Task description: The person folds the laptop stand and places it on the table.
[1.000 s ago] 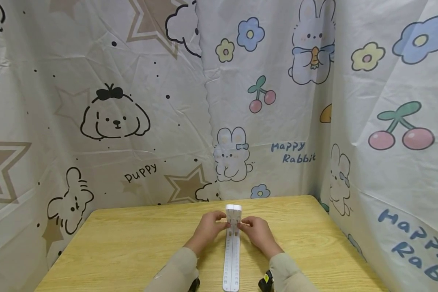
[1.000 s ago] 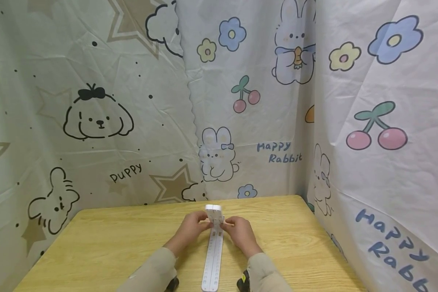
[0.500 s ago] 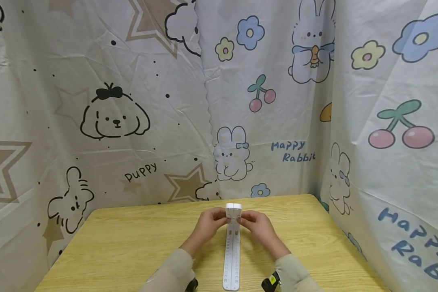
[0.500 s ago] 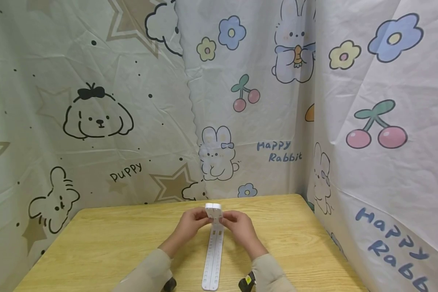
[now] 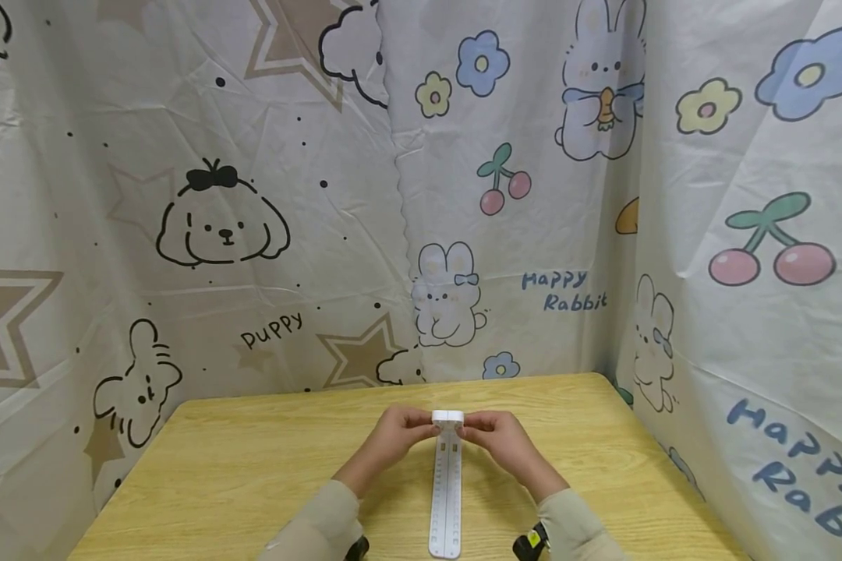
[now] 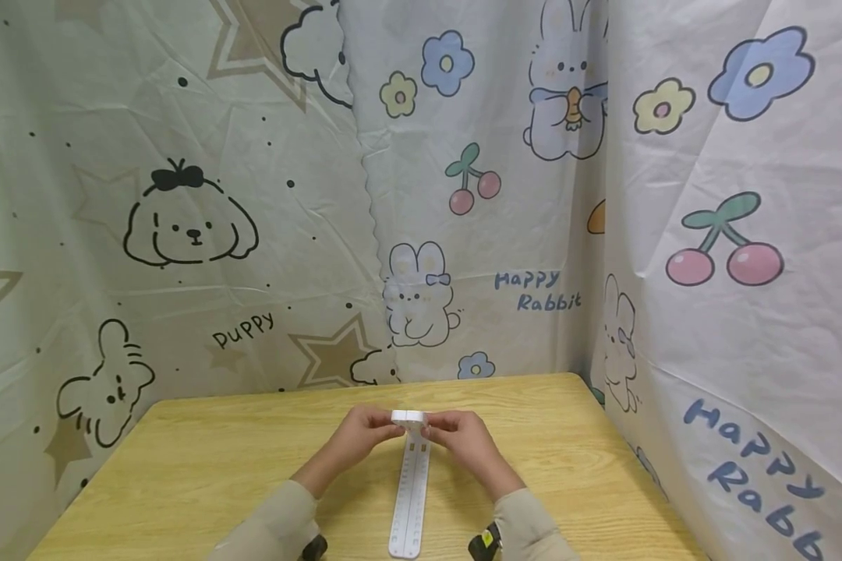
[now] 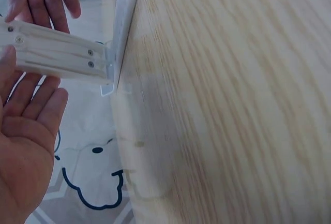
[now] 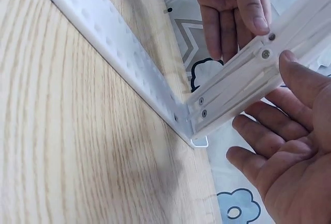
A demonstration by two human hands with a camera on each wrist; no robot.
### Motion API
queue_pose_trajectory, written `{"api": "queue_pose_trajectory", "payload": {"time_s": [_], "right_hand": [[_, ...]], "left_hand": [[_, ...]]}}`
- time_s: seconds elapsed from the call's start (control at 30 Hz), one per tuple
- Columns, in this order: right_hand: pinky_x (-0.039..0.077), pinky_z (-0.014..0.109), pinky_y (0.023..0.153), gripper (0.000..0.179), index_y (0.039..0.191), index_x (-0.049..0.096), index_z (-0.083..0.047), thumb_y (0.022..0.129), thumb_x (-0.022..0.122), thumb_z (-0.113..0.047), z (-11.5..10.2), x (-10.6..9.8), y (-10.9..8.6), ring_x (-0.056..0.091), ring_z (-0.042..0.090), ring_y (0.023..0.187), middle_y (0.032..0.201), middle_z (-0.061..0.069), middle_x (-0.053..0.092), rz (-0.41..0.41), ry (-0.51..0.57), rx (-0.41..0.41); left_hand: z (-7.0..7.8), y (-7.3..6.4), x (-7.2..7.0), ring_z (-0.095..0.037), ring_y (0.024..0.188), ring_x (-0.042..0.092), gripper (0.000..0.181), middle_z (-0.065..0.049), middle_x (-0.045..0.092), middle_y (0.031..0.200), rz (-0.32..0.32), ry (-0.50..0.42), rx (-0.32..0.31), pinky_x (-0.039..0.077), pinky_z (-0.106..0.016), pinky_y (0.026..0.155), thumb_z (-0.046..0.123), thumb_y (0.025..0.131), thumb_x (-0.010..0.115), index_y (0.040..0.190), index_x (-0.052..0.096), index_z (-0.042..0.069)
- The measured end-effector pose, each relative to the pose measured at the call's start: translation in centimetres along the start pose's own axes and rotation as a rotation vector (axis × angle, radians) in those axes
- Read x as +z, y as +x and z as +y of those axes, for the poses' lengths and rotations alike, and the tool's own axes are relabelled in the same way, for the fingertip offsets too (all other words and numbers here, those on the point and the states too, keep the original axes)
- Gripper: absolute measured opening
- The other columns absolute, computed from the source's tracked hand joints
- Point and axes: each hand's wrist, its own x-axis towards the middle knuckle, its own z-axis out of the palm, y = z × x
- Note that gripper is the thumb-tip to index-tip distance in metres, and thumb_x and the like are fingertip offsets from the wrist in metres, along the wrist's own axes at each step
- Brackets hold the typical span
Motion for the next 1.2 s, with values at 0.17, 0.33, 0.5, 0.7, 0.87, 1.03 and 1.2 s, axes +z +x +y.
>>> {"api": "queue_pose_trajectory", "payload": {"time_s": [0.17, 0.33, 0.5, 0.7, 0.87, 1.03, 1.2], "right_hand": [[0.053, 0.049, 0.104, 0.038, 0.126, 0.073, -0.008, 0.095, 0.074, -0.03, 0.5, -0.4, -0.2, 0.065, 0.029, 0.124, 0.129, 0.009, 0.071, -0.088, -0.007, -0.019], [0.051, 0.048, 0.107, 0.043, 0.13, 0.07, -0.009, 0.092, 0.078, -0.026, 0.9, -0.7, -0.8, 0.056, 0.036, 0.134, 0.138, 0.012, 0.065, -0.154, -0.026, -0.011], [0.046, 0.052, 0.111, 0.045, 0.129, 0.071, -0.014, 0.088, 0.081, -0.027, 1.2, -0.6, -1.2, 0.051, 0.038, 0.138, 0.14, 0.007, 0.064, -0.172, -0.047, -0.003], [0.04, 0.059, 0.114, 0.046, 0.128, 0.072, -0.016, 0.086, 0.082, -0.03, 1.6, -0.3, -1.6, 0.048, 0.041, 0.14, 0.141, 0.005, 0.064, -0.178, -0.067, -0.019], [0.037, 0.06, 0.115, 0.051, 0.13, 0.071, -0.017, 0.083, 0.085, -0.032, 1.8, -0.1, -1.9, 0.048, 0.039, 0.141, 0.142, 0.002, 0.062, -0.193, -0.089, -0.025], [0.037, 0.06, 0.116, 0.058, 0.133, 0.069, -0.015, 0.081, 0.085, -0.034, 1.8, 0.1, -2.3, 0.048, 0.037, 0.142, 0.145, 0.003, 0.06, -0.214, -0.145, -0.046], [0.036, 0.06, 0.116, 0.059, 0.135, 0.068, -0.015, 0.081, 0.086, -0.031, 1.9, 0.3, -2.6, 0.046, 0.038, 0.142, 0.148, 0.004, 0.057, -0.223, -0.182, -0.052]], "left_hand": [[-0.3, -0.5, -0.5, -0.019, 0.122, 0.066, 0.029, -0.004, 0.073, 0.126, -0.089, -0.008, -0.027, 0.056, -0.041, 0.102, 0.026, 0.097, 0.073, 0.123, 0.076, 0.015], [-0.5, -1.1, -0.7, -0.022, 0.129, 0.061, 0.033, -0.002, 0.068, 0.133, -0.169, -0.014, -0.026, 0.055, -0.037, 0.102, 0.019, 0.096, 0.073, 0.129, 0.071, 0.013], [-0.4, -1.4, -0.8, -0.022, 0.132, 0.058, 0.035, 0.0, 0.064, 0.137, -0.192, 0.051, 0.002, 0.052, -0.038, 0.106, 0.02, 0.093, 0.075, 0.127, 0.071, 0.011], [-0.3, -1.8, -0.9, -0.021, 0.134, 0.057, 0.037, 0.0, 0.062, 0.139, -0.217, 0.104, -0.02, 0.049, -0.04, 0.11, 0.019, 0.091, 0.077, 0.128, 0.071, 0.015], [-0.4, -2.2, -0.8, -0.019, 0.134, 0.057, 0.039, 0.002, 0.062, 0.139, -0.23, 0.128, -0.025, 0.047, -0.041, 0.111, 0.023, 0.088, 0.08, 0.126, 0.073, 0.019], [-0.6, -2.5, -0.6, -0.017, 0.131, 0.06, 0.041, 0.006, 0.065, 0.135, -0.227, 0.166, -0.026, 0.045, -0.042, 0.113, 0.025, 0.082, 0.085, 0.122, 0.075, 0.023], [-0.7, -2.6, -0.4, -0.015, 0.132, 0.059, 0.045, 0.004, 0.063, 0.138, -0.232, 0.267, 0.024, 0.044, -0.04, 0.114, 0.025, 0.081, 0.086, 0.124, 0.073, 0.02]]}}
